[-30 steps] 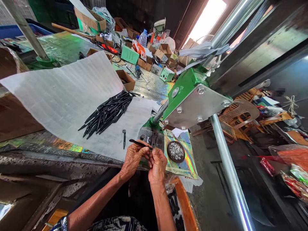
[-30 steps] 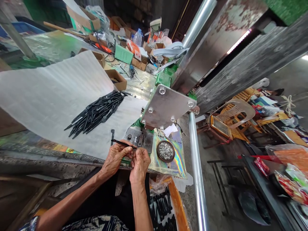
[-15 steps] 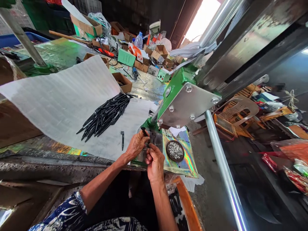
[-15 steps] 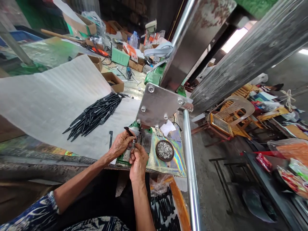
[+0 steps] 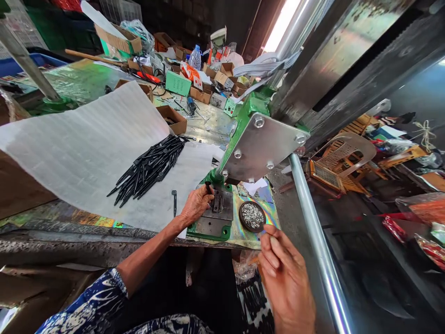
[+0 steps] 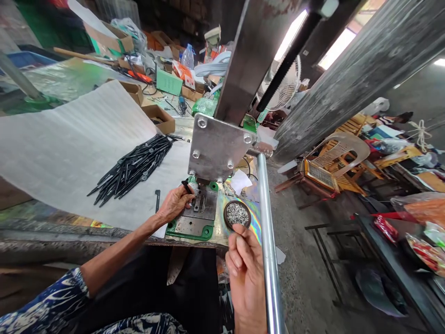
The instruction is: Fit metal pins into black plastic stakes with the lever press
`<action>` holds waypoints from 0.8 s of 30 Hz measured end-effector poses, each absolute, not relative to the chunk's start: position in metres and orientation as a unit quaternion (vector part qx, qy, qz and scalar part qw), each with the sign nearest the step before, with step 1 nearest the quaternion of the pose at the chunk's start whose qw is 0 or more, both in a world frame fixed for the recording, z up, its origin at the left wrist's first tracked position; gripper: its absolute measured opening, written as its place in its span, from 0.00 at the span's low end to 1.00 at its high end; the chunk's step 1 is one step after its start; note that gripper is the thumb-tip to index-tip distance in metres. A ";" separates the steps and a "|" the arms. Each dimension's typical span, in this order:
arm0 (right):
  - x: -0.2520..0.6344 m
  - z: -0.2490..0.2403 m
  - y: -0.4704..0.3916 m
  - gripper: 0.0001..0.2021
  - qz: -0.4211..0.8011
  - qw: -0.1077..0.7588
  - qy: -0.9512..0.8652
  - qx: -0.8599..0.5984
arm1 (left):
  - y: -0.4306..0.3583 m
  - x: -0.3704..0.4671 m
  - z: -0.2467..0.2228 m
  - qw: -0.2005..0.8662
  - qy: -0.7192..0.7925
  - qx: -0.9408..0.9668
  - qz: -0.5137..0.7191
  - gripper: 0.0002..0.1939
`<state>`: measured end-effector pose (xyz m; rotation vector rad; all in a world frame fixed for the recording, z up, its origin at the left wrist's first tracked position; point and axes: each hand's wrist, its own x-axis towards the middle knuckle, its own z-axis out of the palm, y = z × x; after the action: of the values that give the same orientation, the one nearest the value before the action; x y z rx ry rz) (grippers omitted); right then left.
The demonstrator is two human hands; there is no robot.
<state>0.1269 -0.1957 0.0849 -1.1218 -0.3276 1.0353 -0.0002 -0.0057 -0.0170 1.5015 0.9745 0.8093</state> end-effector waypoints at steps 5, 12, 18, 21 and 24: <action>0.130 0.104 -0.204 0.13 0.448 0.711 -0.161 -0.518 | -0.004 -0.001 -0.017 0.557 0.403 0.645 0.335 0.05; 0.130 0.111 -0.210 0.11 0.464 0.687 -0.175 -0.531 | -0.002 -0.002 -0.017 0.524 0.386 0.686 0.325 0.03; 0.165 0.120 -0.228 0.15 0.481 0.656 -0.205 -0.544 | 0.001 0.000 -0.006 0.478 0.374 0.731 0.312 0.04; 0.157 0.140 -0.230 0.22 0.462 0.644 -0.207 -0.574 | 0.003 0.003 -0.004 0.463 0.374 0.740 0.313 0.05; 0.136 0.163 -0.228 0.25 0.462 0.614 -0.182 -0.613 | 0.004 0.006 -0.005 0.460 0.354 0.751 0.316 0.05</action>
<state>0.1355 -0.2281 0.1629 -1.4137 -0.4198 1.0657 0.0058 0.0042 -0.0052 1.8473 0.8710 0.7776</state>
